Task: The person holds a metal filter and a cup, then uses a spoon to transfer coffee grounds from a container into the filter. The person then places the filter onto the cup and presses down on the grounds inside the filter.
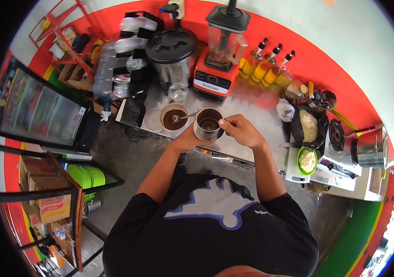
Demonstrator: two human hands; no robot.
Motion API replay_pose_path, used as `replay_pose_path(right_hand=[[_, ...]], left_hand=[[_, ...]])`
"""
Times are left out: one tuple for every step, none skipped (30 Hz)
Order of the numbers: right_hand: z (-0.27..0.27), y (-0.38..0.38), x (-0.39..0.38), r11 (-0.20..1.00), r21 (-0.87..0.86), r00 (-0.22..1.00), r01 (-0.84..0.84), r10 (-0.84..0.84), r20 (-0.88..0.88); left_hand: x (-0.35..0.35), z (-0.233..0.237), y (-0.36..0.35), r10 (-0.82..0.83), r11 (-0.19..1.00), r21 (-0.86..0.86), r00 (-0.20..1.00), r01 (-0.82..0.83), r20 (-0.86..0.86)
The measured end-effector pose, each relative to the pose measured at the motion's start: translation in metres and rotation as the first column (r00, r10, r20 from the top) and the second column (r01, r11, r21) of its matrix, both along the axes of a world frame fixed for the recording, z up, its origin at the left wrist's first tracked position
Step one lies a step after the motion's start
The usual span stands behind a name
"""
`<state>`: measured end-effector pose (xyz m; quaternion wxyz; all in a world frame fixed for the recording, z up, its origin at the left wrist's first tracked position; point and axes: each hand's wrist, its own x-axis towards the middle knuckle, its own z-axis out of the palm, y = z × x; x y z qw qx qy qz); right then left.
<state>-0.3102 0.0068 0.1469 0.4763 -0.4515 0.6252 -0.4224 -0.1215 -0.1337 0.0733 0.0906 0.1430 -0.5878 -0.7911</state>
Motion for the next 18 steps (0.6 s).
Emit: replay_pose_path(right_hand=[[-0.001, -0.008, 0.000, 1.000, -0.003, 1.000, -0.024, 0.024, -0.005], [-0.003, -0.017, 0.000, 0.999, -0.043, 1.000, 0.006, -0.006, -0.001], [0.000, -0.025, 0.003, 0.996, -0.084, 0.999, 0.034, -0.034, 0.006], [0.004, -0.031, 0.006, 0.996, -0.089, 1.000, 0.010, -0.010, 0.003], [0.009, -0.037, 0.008, 0.993, -0.081, 0.996, -0.091, 0.092, 0.011], [0.014, -0.042, 0.011, 0.979, -0.074, 0.981, -0.190, 0.192, 0.020], [0.014, -0.051, 0.014, 0.975, -0.078, 0.977, -0.208, 0.210, 0.018], [0.011, -0.060, 0.019, 0.976, -0.153, 0.987, -0.154, 0.160, 0.028], [0.010, -0.066, 0.024, 0.970, -0.224, 0.993, -0.096, 0.108, 0.044], [0.011, -0.069, 0.026, 0.968, -0.224, 0.992, -0.109, 0.122, 0.044], [0.013, -0.073, 0.028, 0.959, -0.203, 0.980, -0.198, 0.201, -0.006], [0.018, -0.076, 0.030, 0.943, -0.178, 0.959, -0.282, 0.277, -0.054], [0.025, -0.078, 0.036, 0.947, -0.203, 0.968, -0.249, 0.249, -0.028], [0.020, -0.083, 0.039, 0.946, -0.204, 0.967, -0.252, 0.251, -0.030], [0.015, -0.088, 0.043, 0.950, -0.247, 0.982, -0.188, 0.182, -0.048], [0.013, -0.091, 0.043, 0.948, -0.292, 0.992, -0.125, 0.111, -0.063], [0.012, -0.091, 0.041, 0.948, -0.294, 0.992, -0.125, 0.110, -0.067], [0.019, -0.090, 0.042, 0.945, -0.264, 0.981, -0.193, 0.187, -0.045]], left_hand=[[0.007, 0.006, -0.002, 0.008, 1.000, -0.007, 1.000, -0.008, -0.009], [0.012, 0.012, -0.005, 0.031, 0.999, -0.009, 0.999, -0.032, -0.014], [0.017, 0.017, -0.008, 0.037, 0.999, -0.023, 0.999, -0.037, 0.006], [0.022, 0.022, -0.011, 0.042, 0.998, -0.038, 0.999, -0.041, 0.028], [0.031, 0.029, -0.011, 0.086, 0.993, -0.082, 0.996, -0.085, 0.004], [0.037, 0.027, -0.016, 0.107, 0.990, -0.088, 0.994, -0.106, 0.001], [0.042, 0.022, -0.020, 0.126, 0.980, -0.151, 0.992, -0.129, -0.029], [0.047, 0.019, -0.023, 0.142, 0.966, -0.211, 0.988, -0.151, -0.057], [0.051, 0.032, -0.023, 0.171, 0.973, -0.156, 0.985, -0.169, -0.004], [0.055, 0.029, -0.023, 0.184, 0.971, -0.156, 0.983, -0.182, -0.005], [0.060, 0.024, -0.025, 0.209, 0.959, -0.184, 0.977, -0.214, -0.047], [0.063, 0.025, -0.026, 0.229, 0.946, -0.213, 0.969, -0.243, -0.090], [0.066, 0.028, -0.027, 0.229, 0.954, -0.175, 0.968, -0.244, -0.106], [0.067, 0.029, -0.029, 0.231, 0.953, -0.176, 0.967, -0.247, -0.109], [0.067, 0.028, -0.032, 0.245, 0.950, -0.177, 0.966, -0.255, -0.081], [0.068, 0.028, -0.034, 0.257, 0.948, -0.179, 0.965, -0.263, -0.054], [0.069, 0.025, -0.038, 0.256, 0.948, -0.181, 0.965, -0.263, -0.058], [0.071, 0.023, -0.043, 0.227, 0.934, -0.255, 0.966, -0.251, -0.121]])
